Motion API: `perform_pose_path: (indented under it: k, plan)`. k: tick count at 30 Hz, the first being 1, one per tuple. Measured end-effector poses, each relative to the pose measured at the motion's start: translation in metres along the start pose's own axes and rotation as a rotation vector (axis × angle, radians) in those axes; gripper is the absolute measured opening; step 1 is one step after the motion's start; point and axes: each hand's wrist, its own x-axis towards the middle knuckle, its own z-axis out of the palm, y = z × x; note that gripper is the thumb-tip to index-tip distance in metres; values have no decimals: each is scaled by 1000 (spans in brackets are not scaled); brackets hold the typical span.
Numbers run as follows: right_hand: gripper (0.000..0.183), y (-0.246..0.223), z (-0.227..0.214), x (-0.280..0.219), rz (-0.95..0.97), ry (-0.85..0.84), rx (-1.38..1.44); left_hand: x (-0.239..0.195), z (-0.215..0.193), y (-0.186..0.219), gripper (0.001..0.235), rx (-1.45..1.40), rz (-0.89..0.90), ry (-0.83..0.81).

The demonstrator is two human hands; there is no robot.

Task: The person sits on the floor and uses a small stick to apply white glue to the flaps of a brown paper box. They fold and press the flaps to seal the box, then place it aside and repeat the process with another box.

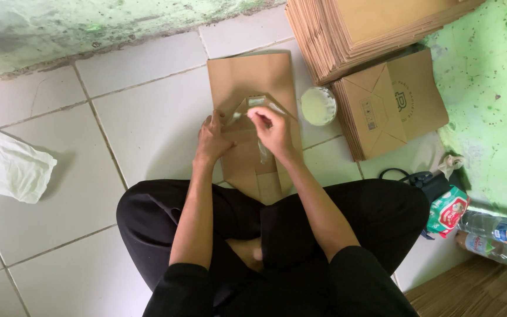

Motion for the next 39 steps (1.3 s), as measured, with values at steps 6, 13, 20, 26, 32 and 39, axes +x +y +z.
perform_pose_path:
  k: [6,13,20,26,32,39]
  plan:
    - [12,-35,-17,17,-55,102,33,-2,-3,5,87,9,-32,0]
    - [11,-24,11,-7,50,-76,112,4,5,-6,91,3,19,10]
    - [14,-10,1,6,-21,3,-9,2,0,-1,91,-8,5,10]
    - [13,-25,-17,19,-58,104,-3,-2,-6,9,91,-4,-24,-4]
    - [12,-10,12,-5,26,-55,89,0,-3,4,92,11,-19,-14]
    - [17,-23,1,9,-41,45,-61,1,-2,5,88,38,-16,-33]
